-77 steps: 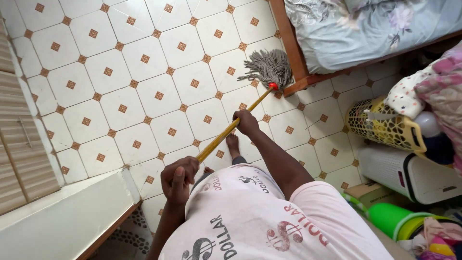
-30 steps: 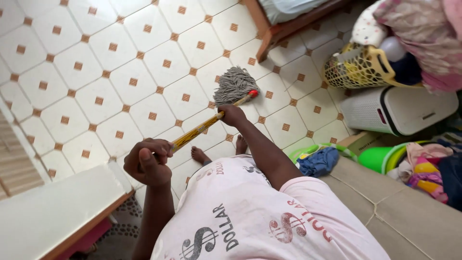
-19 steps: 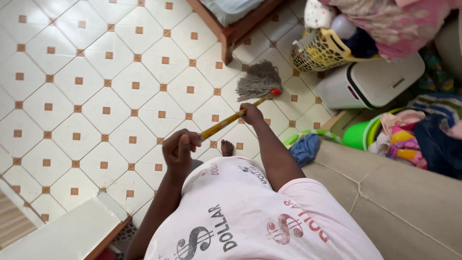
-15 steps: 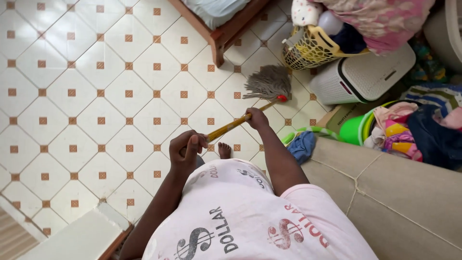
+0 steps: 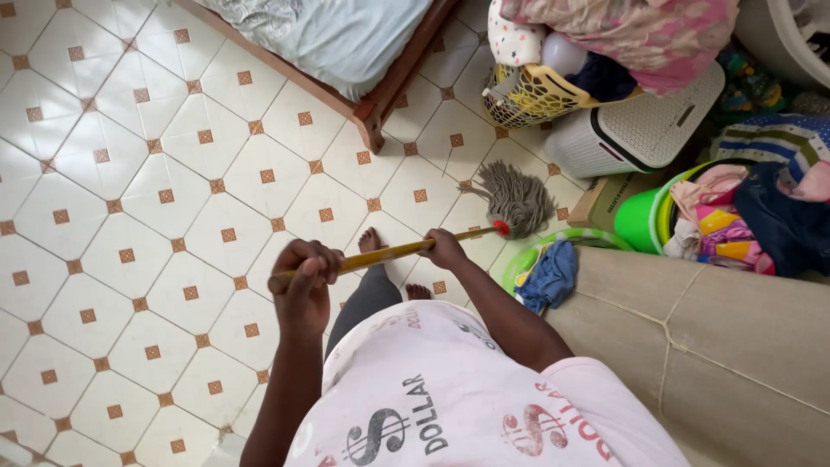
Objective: Mopping a tiled floor in a bedroom using a string mop, navigating around furniture.
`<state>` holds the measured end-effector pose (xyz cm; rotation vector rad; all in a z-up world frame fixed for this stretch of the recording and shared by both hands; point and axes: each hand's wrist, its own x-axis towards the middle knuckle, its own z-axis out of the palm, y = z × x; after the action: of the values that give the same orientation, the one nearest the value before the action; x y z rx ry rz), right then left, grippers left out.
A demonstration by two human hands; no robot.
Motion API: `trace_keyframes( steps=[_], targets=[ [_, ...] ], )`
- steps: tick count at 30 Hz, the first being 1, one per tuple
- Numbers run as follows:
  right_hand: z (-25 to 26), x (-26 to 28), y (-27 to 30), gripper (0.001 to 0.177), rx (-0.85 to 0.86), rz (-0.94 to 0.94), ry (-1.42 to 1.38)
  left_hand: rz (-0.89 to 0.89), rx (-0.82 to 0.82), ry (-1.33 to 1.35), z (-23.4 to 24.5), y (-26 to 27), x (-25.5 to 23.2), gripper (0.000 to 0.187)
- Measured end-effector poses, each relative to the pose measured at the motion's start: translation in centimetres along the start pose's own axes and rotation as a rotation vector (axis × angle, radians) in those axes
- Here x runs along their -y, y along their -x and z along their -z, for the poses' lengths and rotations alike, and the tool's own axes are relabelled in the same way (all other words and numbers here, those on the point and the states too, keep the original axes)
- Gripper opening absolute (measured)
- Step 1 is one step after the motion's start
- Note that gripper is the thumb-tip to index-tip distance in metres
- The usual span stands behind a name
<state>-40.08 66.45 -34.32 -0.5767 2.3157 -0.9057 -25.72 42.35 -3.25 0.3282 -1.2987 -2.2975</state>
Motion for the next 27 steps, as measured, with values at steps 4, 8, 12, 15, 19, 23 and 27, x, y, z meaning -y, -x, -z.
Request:
trace_keyframes(
  steps=[4, 8, 12, 15, 19, 23, 27],
  targets=[
    [-0.2, 5.5, -6.1, 0.043, 0.092, 0.033, -0.115, -0.2, 0.182, 0.232, 0.7, -6.3, -4.8, 0.034],
    [3.5, 15.3, -8.7, 0.041, 0.044, 0.168, -0.334, -0.38, 0.388, 0.123, 1.4, -13.0, -7.0, 0.053],
    [6.2, 17.6, -12.0, 0.026, -0.104, 0.187, -0.407, -0.314, 0.602, 0.111, -1.0, -16.9, -5.7, 0.069],
    [8.2, 15.3, -15.4, 0.013, -0.248, 0.269, -0.348, -0.284, 0.7, 0.101, -4.0, -18.6, -3.0, 0.064],
    [9.6, 11.2, -19.7, 0.016, -0.419, 0.2, -0.282, -0.264, 0.896, -0.05, -8.5, -21.5, -2.3, 0.058],
    [14.3, 9.1, -24.1, 0.023, -0.468, 0.203, -0.35, -0.241, 1.008, -0.106, -12.5, -26.1, 0.3, 0.056],
    [19.7, 7.0, -29.2, 0.018, -0.525, 0.152, -0.391, -0.25, 1.092, -0.172, -16.0, -30.8, 4.0, 0.053]
  ],
)
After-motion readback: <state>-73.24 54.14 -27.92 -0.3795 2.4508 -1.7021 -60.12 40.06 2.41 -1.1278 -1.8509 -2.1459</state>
